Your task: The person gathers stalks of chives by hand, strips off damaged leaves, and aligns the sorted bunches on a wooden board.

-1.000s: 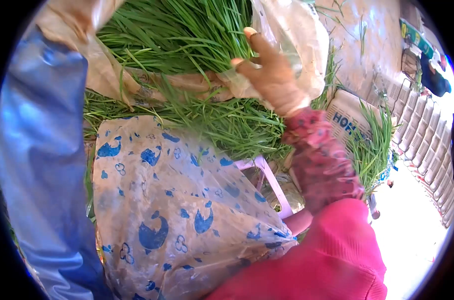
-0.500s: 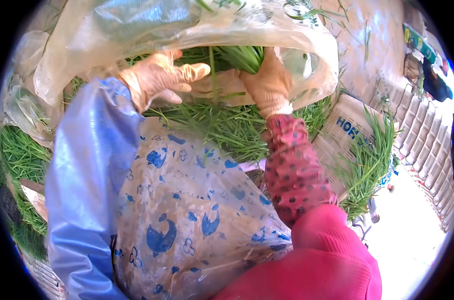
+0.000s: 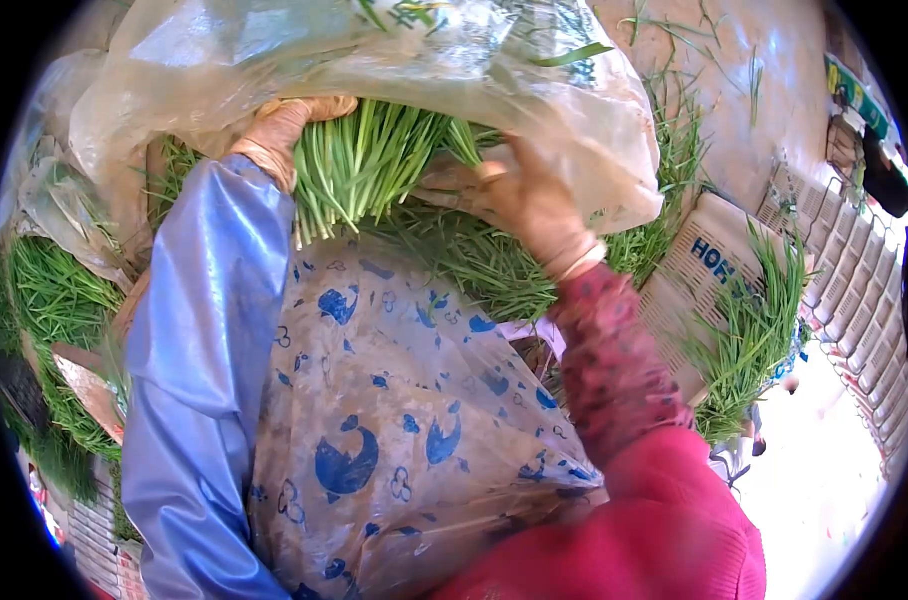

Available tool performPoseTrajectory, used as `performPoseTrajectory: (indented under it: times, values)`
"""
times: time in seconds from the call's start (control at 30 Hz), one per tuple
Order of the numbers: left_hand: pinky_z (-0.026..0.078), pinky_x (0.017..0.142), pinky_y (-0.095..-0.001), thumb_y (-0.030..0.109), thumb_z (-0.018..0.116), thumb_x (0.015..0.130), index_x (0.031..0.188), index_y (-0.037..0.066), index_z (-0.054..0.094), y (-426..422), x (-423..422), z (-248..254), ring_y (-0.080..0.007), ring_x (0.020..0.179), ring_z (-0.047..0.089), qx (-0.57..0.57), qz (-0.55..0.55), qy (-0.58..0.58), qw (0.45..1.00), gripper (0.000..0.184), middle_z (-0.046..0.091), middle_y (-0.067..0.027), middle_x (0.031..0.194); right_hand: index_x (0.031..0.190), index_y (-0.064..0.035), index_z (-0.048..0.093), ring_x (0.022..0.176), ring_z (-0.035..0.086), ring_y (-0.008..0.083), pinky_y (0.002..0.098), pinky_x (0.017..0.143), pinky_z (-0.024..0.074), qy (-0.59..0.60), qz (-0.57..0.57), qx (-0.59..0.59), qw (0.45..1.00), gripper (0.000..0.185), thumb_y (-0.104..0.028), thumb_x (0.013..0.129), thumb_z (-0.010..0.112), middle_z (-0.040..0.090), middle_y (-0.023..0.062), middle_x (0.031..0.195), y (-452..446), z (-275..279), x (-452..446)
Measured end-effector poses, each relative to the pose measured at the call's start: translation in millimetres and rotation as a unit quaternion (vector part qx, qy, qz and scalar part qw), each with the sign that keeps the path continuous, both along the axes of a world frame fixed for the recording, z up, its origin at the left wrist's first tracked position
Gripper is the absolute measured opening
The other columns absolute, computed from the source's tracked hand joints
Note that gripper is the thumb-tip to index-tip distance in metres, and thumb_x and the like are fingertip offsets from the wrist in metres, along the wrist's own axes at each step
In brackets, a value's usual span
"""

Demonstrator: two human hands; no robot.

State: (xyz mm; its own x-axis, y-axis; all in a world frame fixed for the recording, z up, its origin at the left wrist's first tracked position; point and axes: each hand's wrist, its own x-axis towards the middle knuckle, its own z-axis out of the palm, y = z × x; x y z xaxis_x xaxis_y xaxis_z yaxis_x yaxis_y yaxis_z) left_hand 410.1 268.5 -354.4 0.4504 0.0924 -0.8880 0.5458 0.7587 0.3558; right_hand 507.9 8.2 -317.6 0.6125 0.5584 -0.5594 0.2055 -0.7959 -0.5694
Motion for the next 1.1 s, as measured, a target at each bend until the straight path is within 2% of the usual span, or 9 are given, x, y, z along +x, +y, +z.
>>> performPoseTrajectory:
  times: [0.1,0.3,0.4,0.5,0.6,0.8,0.93,1.0,1.1]
  values:
    - [0.059,0.077,-0.0363,0.01,0.073,0.077,0.108,-0.001,0.063,16.4,-1.9,-12.5,-0.0224,0.082,0.07,-0.067,-0.02,-0.021,0.997,0.034,0.07,-0.0136,0.097,0.124,-0.0002,0.053,0.086,0.065,0.0249,0.0355,0.076,0.0494,-0.1,0.097,-0.22,0.965,0.043,-0.031,0.093,0.054,0.066,0.0172,0.094,-49.8,-23.3,27.6]
    - [0.061,0.072,-0.0343,0.009,0.068,0.083,0.106,-0.001,0.063,19.6,3.6,-9.5,-0.0215,0.078,0.071,-0.127,-0.042,-0.032,0.99,0.026,0.07,-0.0141,0.095,0.13,-0.0056,0.051,0.1,0.063,0.031,0.0429,0.089,0.051,0.196,-0.237,0.15,0.94,0.051,-0.043,0.096,0.051,0.062,0.0148,0.116,-4.0,0.2,-3.6]
    - [0.061,0.073,-0.0339,0.01,0.066,0.085,0.107,-0.002,0.063,16.9,4.9,-9.4,-0.0214,0.08,0.07,-0.165,-0.019,-0.067,0.984,0.025,0.07,-0.0143,0.097,0.136,-0.0115,0.045,0.105,0.06,0.0283,0.0454,0.087,0.0536,0.405,-0.329,0.116,0.845,0.059,-0.052,0.093,0.051,0.059,0.011,0.118,21.6,-26.7,-22.5]
    - [0.061,0.074,-0.0346,0.011,0.065,0.086,0.108,-0.002,0.062,11.4,9.0,-3.1,-0.0222,0.081,0.07,-0.189,0.0,-0.069,0.98,0.026,0.069,-0.014,0.097,0.137,-0.0064,0.039,0.117,0.054,0.0301,0.0489,0.096,0.0483,0.629,-0.365,0.375,0.574,0.073,-0.058,0.088,0.054,0.054,0.0115,0.126,55.6,-24.9,-33.9]
    - [0.061,0.072,-0.0353,0.012,0.066,0.086,0.11,-0.001,0.061,6.0,13.5,-2.2,-0.0233,0.081,0.07,-0.21,0.001,-0.056,0.976,0.028,0.069,-0.014,0.096,0.138,-0.0075,0.038,0.12,0.052,0.0279,0.0488,0.095,0.0492,0.578,-0.35,0.384,0.629,0.082,-0.06,0.08,0.062,0.051,0.0116,0.132,77.8,-23.0,-38.2]
    - [0.059,0.076,-0.0342,0.021,0.081,0.075,0.112,0.003,0.063,-2.7,14.0,10.3,-0.0228,0.078,0.069,-0.052,-0.027,-0.083,0.995,0.045,0.069,-0.0114,0.099,0.111,0.0026,0.058,0.086,0.067,0.0202,0.0342,0.076,0.0563,0.537,-0.398,0.275,0.691,0.033,-0.016,0.086,0.07,0.067,0.0107,0.102,87.6,-8.6,-30.8]
    - [0.054,0.09,-0.0333,0.037,0.082,0.071,0.123,-0.001,0.054,-27.5,4.1,27.7,-0.022,0.113,0.059,0.094,-0.059,-0.136,0.985,0.07,0.066,-0.0189,0.104,0.122,0.0018,0.05,0.082,0.066,0.019,0.0308,0.074,0.0548,0.355,-0.283,0.226,0.862,0.051,-0.02,0.082,0.074,0.063,0.012,0.11,80.2,-8.2,-29.3]
    - [0.053,0.089,-0.0303,0.024,0.082,0.074,0.112,0.005,0.065,-19.7,10.8,-4.0,-0.0182,0.112,0.059,0.15,-0.246,-0.015,0.957,0.046,0.067,-0.0114,0.108,0.125,0.0016,0.046,0.079,0.065,0.0183,0.0292,0.073,0.0543,0.22,-0.189,0.229,0.929,0.057,-0.021,0.081,0.075,0.061,0.0123,0.112,79.4,-10.8,-28.7]
    - [0.055,0.082,-0.0304,0.018,0.08,0.076,0.109,0.006,0.068,-21.6,9.4,-7.4,-0.0154,0.099,0.064,0.108,-0.105,-0.031,0.988,0.037,0.068,-0.0086,0.11,0.129,0.001,0.042,0.077,0.066,0.0167,0.0278,0.064,0.0569,0.354,-0.191,0.183,0.897,0.058,-0.015,0.083,0.072,0.061,0.0118,0.109,72.3,-9.4,-16.7]
